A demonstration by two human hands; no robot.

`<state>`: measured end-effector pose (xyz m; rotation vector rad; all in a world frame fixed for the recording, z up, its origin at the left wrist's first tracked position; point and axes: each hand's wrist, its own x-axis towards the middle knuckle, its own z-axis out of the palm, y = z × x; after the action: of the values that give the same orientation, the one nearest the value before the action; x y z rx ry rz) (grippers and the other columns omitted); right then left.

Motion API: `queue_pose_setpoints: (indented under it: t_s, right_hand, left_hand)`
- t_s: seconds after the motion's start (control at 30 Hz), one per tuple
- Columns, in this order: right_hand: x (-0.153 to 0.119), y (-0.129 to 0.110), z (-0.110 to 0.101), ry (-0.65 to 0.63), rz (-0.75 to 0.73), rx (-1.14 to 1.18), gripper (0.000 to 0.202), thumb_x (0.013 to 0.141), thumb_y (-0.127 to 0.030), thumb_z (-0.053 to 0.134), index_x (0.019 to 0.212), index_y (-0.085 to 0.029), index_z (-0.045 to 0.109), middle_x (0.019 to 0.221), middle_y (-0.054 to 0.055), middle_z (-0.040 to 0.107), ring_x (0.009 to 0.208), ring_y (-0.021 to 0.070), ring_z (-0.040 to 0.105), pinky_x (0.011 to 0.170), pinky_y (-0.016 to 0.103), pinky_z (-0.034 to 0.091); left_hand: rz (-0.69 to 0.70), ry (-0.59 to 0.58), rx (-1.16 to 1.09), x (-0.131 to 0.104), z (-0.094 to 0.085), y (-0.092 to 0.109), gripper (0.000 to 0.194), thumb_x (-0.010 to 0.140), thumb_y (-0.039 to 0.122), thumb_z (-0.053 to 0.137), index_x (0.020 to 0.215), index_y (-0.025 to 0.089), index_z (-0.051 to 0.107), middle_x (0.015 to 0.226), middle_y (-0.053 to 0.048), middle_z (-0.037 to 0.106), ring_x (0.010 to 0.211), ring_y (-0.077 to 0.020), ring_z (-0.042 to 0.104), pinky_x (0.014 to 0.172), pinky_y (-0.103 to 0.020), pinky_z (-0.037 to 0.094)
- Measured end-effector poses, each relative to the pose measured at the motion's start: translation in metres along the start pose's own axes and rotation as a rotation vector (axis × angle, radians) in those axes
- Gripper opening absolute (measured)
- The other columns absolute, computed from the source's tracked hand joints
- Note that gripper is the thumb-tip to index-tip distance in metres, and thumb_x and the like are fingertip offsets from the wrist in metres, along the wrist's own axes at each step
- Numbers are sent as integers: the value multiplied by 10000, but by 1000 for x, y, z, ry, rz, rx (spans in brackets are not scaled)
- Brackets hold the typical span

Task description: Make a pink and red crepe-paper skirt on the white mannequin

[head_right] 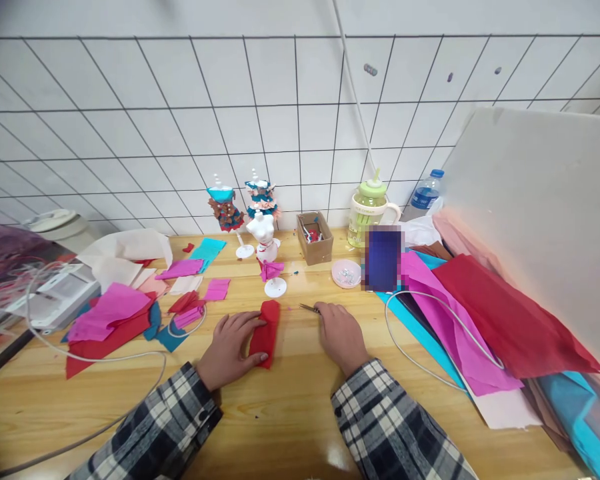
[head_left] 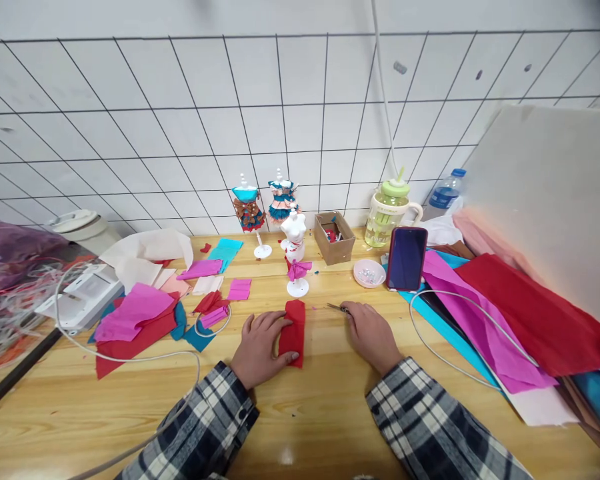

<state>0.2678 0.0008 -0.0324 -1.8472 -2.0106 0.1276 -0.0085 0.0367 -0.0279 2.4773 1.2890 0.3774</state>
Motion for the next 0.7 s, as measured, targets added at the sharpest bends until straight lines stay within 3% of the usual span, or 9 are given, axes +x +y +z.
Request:
queue_pose_setpoints:
  t_s: [0.13, 0.23, 0.33, 0.43, 0.53, 0.7]
  right_hand:
    - [7, 0, 0, 12, 36, 4, 388, 851, -226, 504, 1234, -213, 567, 1110, 81, 644, 1034, 244, 543, 921, 387, 358]
    - [23, 4, -1, -36, 52, 10, 329, 920, -249, 415, 1188, -248, 606, 1136, 54, 658, 1056, 209, 566, 936, 357, 362]
    - [48, 8, 3, -101, 249, -116, 390, 961, -260, 331, 1309, -246, 507, 1164, 82, 654, 1044, 203, 601, 847, 314, 424]
    - [70, 9, 10, -159, 371, -189, 401, 930, -214, 351, 1297, -185, 510, 1020, 142, 693, 894, 248, 662, 720, 332, 457]
    - [80, 10, 15, -175, 409, -218, 401, 902, -184, 373, 1269, -154, 532, 920, 159, 705, 831, 262, 680, 678, 332, 462]
    - [77, 13, 12, -195, 395, -246, 422, 927, -245, 367, 1327, -264, 503, 999, 118, 709, 900, 248, 675, 710, 321, 469]
  left_hand:
    - [1, 13, -7, 0, 0, 1, 554, 722, 521, 672, 1221, 313, 551, 1350, -65, 520, 1237, -323, 431, 1072, -566, 164]
    - [6, 13, -9, 1, 0, 1, 548, 722, 512, 675, 1216, 310, 552, 1348, -62, 520, 1234, -318, 433, 1076, -564, 159]
    - [10, 18, 1, 2, 0, 2, 545, 727, 514, 673, 1214, 303, 552, 1346, -58, 519, 1238, -308, 428, 1085, -552, 155]
    - [-1, 11, 18, 3, -1, 2, 535, 734, 520, 668, 1212, 309, 549, 1350, -49, 514, 1243, -300, 422, 1093, -547, 149]
    - [-8, -1, 28, 3, -2, 3, 521, 737, 518, 666, 1205, 319, 548, 1352, -36, 510, 1244, -296, 422, 1095, -550, 152]
    - [-14, -7, 25, 4, -3, 4, 509, 740, 515, 662, 1199, 325, 552, 1349, -31, 511, 1240, -299, 426, 1087, -552, 171]
